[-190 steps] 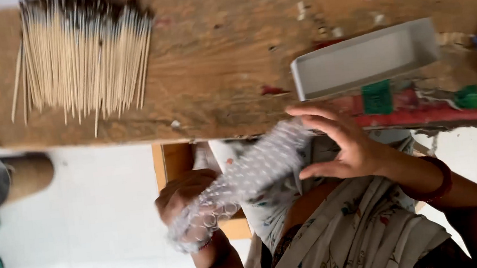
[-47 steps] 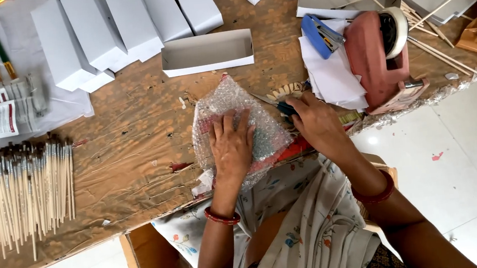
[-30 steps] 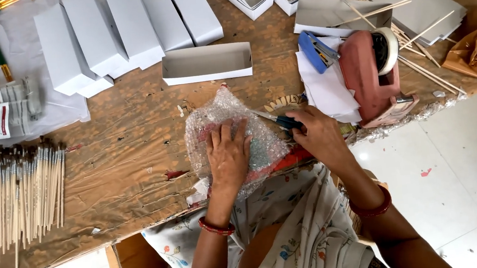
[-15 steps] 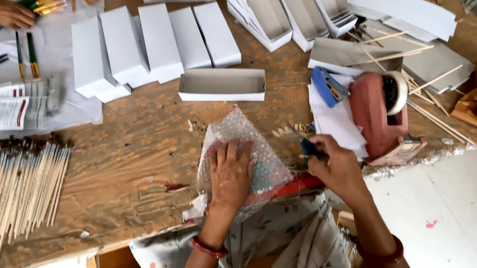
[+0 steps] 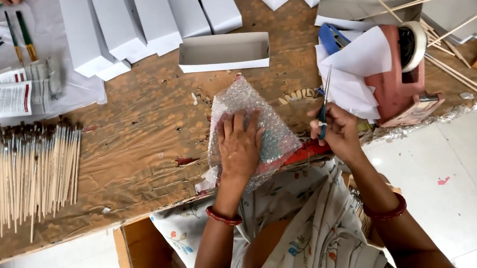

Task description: The person assembles small bundles of sticks into boxes, using bubble wrap and a small white sleeve to secure the items.

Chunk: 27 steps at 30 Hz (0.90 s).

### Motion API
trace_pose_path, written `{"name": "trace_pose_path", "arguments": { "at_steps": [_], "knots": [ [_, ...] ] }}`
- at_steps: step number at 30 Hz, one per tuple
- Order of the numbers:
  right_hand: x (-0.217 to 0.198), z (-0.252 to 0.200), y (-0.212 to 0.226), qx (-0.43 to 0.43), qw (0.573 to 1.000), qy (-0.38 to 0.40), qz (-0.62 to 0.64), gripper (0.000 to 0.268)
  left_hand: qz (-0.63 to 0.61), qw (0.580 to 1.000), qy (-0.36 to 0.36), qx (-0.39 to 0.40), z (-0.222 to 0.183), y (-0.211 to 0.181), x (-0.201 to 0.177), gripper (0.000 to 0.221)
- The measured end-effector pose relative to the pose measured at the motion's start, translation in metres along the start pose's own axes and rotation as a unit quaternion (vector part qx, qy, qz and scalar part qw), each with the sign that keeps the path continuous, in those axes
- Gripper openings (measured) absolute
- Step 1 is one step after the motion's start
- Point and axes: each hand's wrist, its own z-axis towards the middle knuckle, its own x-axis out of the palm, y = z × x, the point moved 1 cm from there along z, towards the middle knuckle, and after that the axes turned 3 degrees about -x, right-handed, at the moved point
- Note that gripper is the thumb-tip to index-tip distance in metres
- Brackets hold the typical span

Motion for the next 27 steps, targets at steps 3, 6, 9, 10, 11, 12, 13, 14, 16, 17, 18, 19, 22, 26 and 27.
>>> {"name": "trace_pose_path", "arguments": {
  "at_steps": [3,6,9,10,11,12,13,14,16,17,18,19,22,26,27],
  "knots": [
    [-0.002,-0.002,-0.003,-0.049,0.998,0.038,-0.017,0.022,0.01,1.0,-0.015,0.008,0.0,-0.001,-0.003,0.042],
    [0.002,-0.002,0.009,-0.055,0.997,0.046,-0.04,0.021,0.003,1.0,-0.015,0.01,0.0,0.002,0.0,0.042],
    [0.006,0.0,0.016,-0.073,0.995,0.064,-0.032,0.019,-0.002,1.0,-0.004,0.009,0.0,0.003,0.0,0.042],
    [0.005,-0.001,0.016,-0.067,0.996,0.056,-0.031,0.019,-0.003,1.0,0.005,0.013,0.0,0.002,0.0,0.042],
    [0.005,-0.002,0.016,-0.064,0.996,0.062,-0.033,0.018,0.001,1.0,0.006,0.014,0.0,0.001,0.0,0.042],
    [0.006,0.001,0.016,-0.063,0.995,0.07,-0.034,0.017,0.007,1.0,0.004,0.014,0.001,0.001,-0.002,0.042],
    [0.005,0.0,0.015,-0.059,0.996,0.065,-0.032,0.017,0.007,1.0,0.01,0.017,0.001,0.0,-0.003,0.042],
    [0.004,0.001,0.013,-0.048,0.995,0.062,-0.06,0.016,0.011,1.0,0.008,0.016,0.002,-0.001,-0.004,0.042],
    [0.004,0.002,0.012,-0.034,0.994,0.057,-0.086,0.016,0.016,1.0,0.01,0.017,0.003,-0.001,-0.005,0.041],
    [0.004,0.002,0.013,-0.029,0.994,0.063,-0.081,0.016,0.016,1.0,0.014,0.015,0.004,-0.001,-0.005,0.042],
    [0.003,0.002,0.014,-0.024,0.994,0.069,-0.077,0.017,0.016,1.0,0.017,0.012,0.003,-0.002,-0.005,0.042],
    [0.004,0.001,0.014,-0.022,0.995,0.068,-0.075,0.017,0.016,1.0,0.02,0.013,0.002,-0.002,-0.005,0.042],
    [0.002,0.002,0.013,-0.024,0.995,0.072,-0.059,0.017,0.014,1.0,0.022,0.009,0.003,-0.002,-0.005,0.042],
    [-0.006,0.0,0.01,-0.02,0.993,0.106,-0.037,0.033,0.001,1.0,0.022,0.007,0.004,-0.001,-0.008,0.043],
    [-0.008,-0.001,0.009,0.001,0.993,0.116,-0.014,0.042,-0.009,1.0,0.022,0.006,0.003,-0.001,-0.009,0.044]
  ]
}}
